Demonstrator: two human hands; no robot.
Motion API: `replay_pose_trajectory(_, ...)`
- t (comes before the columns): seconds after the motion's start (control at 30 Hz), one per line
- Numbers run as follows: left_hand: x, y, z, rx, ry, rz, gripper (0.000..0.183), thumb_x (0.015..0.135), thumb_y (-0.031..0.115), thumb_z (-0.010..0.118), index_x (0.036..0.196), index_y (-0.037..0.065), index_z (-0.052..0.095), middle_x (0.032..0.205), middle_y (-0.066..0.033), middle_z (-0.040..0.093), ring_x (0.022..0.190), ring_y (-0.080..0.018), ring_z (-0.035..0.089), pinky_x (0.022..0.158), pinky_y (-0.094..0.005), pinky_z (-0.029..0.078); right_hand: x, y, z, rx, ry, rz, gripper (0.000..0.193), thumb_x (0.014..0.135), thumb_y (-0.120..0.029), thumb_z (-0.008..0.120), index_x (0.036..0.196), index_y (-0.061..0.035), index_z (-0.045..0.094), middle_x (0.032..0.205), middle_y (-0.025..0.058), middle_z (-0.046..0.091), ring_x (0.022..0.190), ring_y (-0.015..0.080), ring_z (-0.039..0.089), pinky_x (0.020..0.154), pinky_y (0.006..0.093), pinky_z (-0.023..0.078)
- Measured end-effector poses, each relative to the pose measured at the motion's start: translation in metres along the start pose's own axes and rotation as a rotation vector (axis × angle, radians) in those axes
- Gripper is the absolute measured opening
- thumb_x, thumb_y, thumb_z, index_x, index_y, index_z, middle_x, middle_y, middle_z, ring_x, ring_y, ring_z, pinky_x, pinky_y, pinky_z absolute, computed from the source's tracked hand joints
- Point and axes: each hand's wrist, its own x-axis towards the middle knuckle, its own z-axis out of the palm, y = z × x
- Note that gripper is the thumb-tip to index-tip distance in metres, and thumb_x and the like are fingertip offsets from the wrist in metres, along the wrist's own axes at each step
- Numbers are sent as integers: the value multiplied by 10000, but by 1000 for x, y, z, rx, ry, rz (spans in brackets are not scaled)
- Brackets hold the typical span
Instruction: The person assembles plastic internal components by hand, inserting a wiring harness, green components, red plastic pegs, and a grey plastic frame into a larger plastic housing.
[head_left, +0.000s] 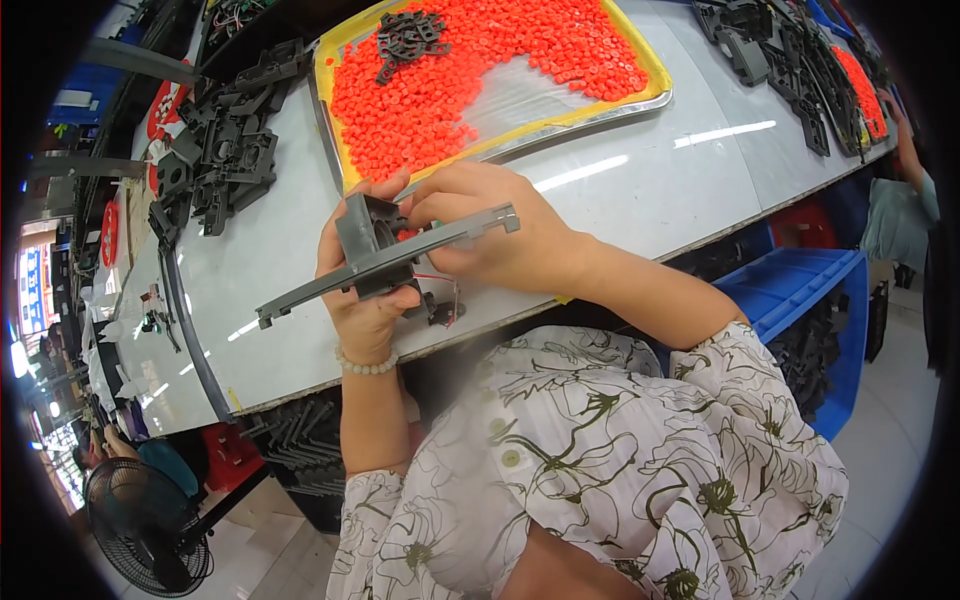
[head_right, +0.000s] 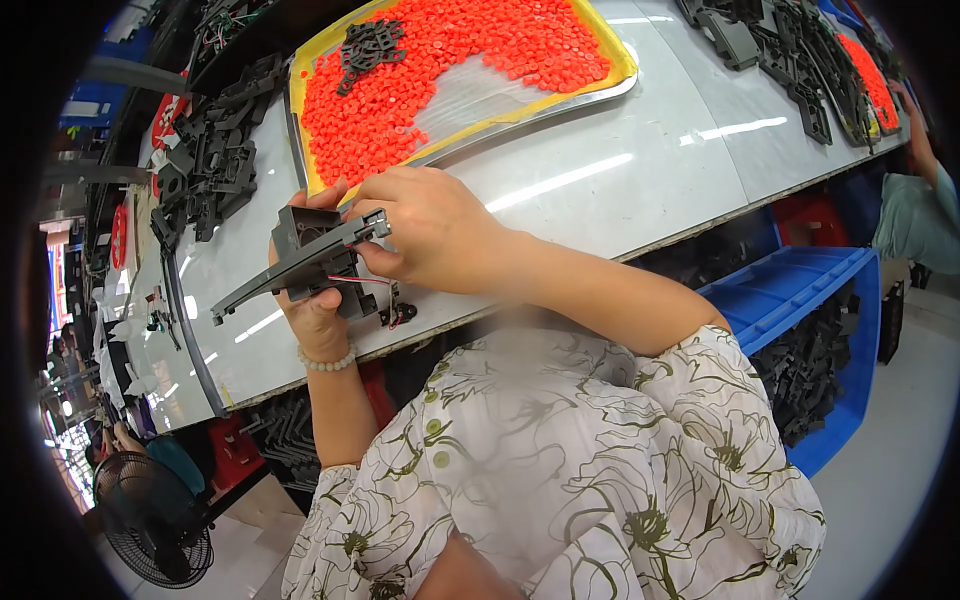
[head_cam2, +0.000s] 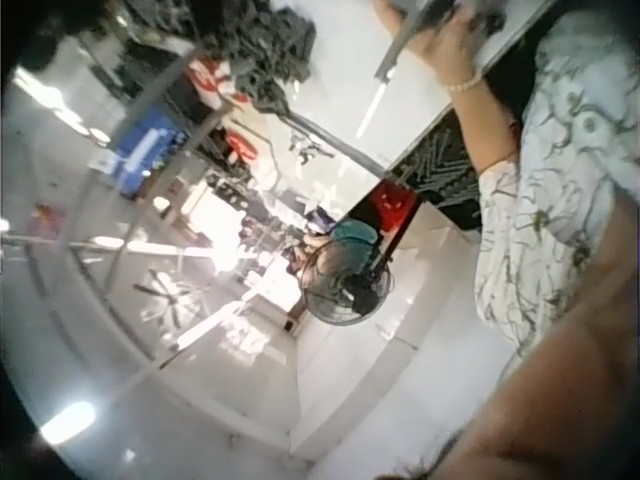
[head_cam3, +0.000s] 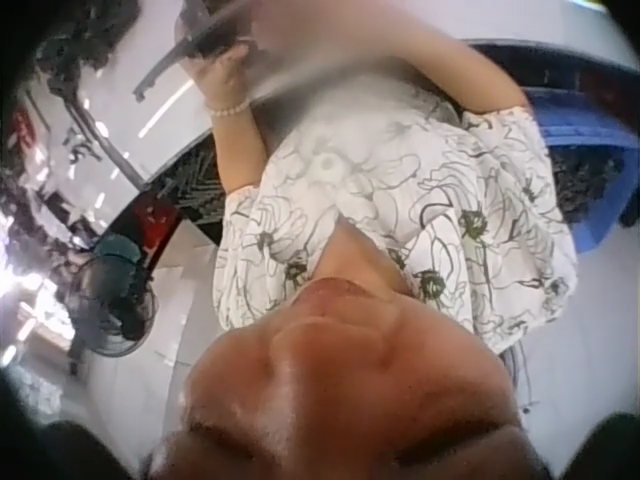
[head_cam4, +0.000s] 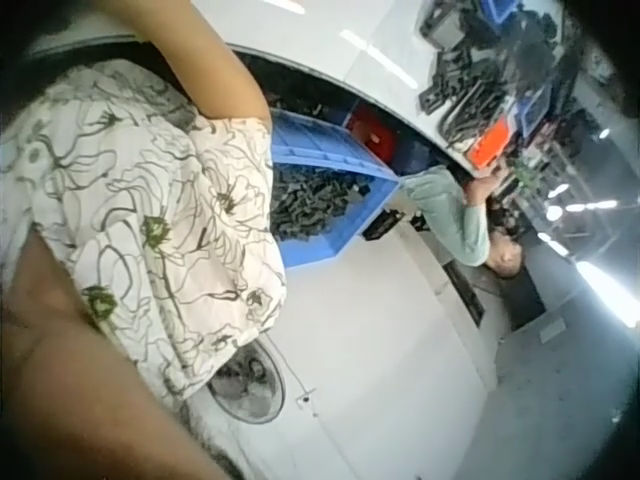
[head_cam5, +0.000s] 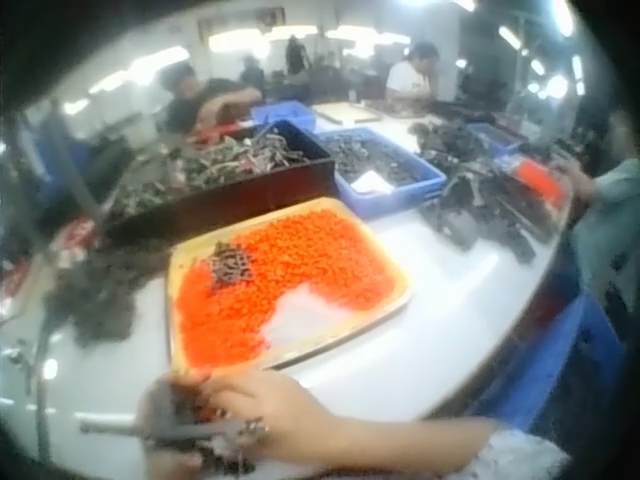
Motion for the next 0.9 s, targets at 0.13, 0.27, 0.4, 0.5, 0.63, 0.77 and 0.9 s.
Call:
replay_pose_trajectory(0.13, 0, 3, 0, -10, 5, -25, 945, 543, 357, 837, 1269, -22, 366, 1226, -237, 481, 1109, -274, 509, 940, -396, 440, -1, -1, 2, -13, 17, -3, 160, 613, -45, 626, 772, -52, 605, 842, 67, 618, 804, 250, 592, 715, 333, 481)
replay_pose_trajectory(0.27, -1, 4, -1, -34, -1, -58, 931, 547, 330, 844, 1266, -23, 370, 1228, -226, 483, 1102, -262, 514, 946, -401, 434, 0, -1, 2, 18, 7, -3, 176, 610, -28, 632, 779, -49, 589, 831, 73, 610, 797, 257, 588, 710, 337, 480)
replay_pose_trajectory(0.4, 2, 3, 1, -69, 1, -67, 921, 545, 318, 848, 1263, -19, 379, 1222, -215, 489, 1086, -246, 523, 945, -396, 435, 1, 3, 2, 34, 5, -25, 194, 609, -19, 634, 793, -47, 581, 824, 72, 604, 790, 258, 586, 703, 339, 477)
replay_pose_trajectory(0.5, -1, 4, -3, -73, 2, -66, 915, 544, 310, 851, 1259, -19, 385, 1215, -212, 493, 1080, -240, 526, 943, -391, 436, 5, -5, -5, 33, 55, -46, 198, 604, -18, 635, 793, -44, 580, 824, 72, 599, 778, 259, 583, 693, 345, 475)
replay_pose_trajectory(0.63, 2, 3, -2, -72, 8, -54, 908, 542, 307, 853, 1255, -18, 394, 1213, -205, 498, 1079, -236, 528, 941, -381, 437, 7, -3, -9, -45, -26, -35, 200, 601, -13, 633, 791, -44, 580, 823, 72, 596, 777, 257, 581, 687, 344, 472)
replay_pose_trajectory(0.77, 2, 1, -4, -44, 7, -52, 906, 537, 312, 853, 1249, -19, 403, 1208, -194, 506, 1072, -223, 531, 935, -356, 441, 8, -8, -10, -129, -35, -101, 215, 604, -28, 629, 810, -46, 573, 829, 68, 578, 770, 256, 571, 691, 353, 460)
replay_pose_trajectory(0.9, -1, 1, -6, -22, 2, -60, 901, 540, 303, 851, 1249, -25, 403, 1211, -193, 507, 1071, -221, 532, 933, -343, 441, 6, -11, -7, -246, -65, -158, 218, 620, -58, 630, 829, -49, 568, 832, 61, 557, 783, 256, 559, 713, 363, 442)
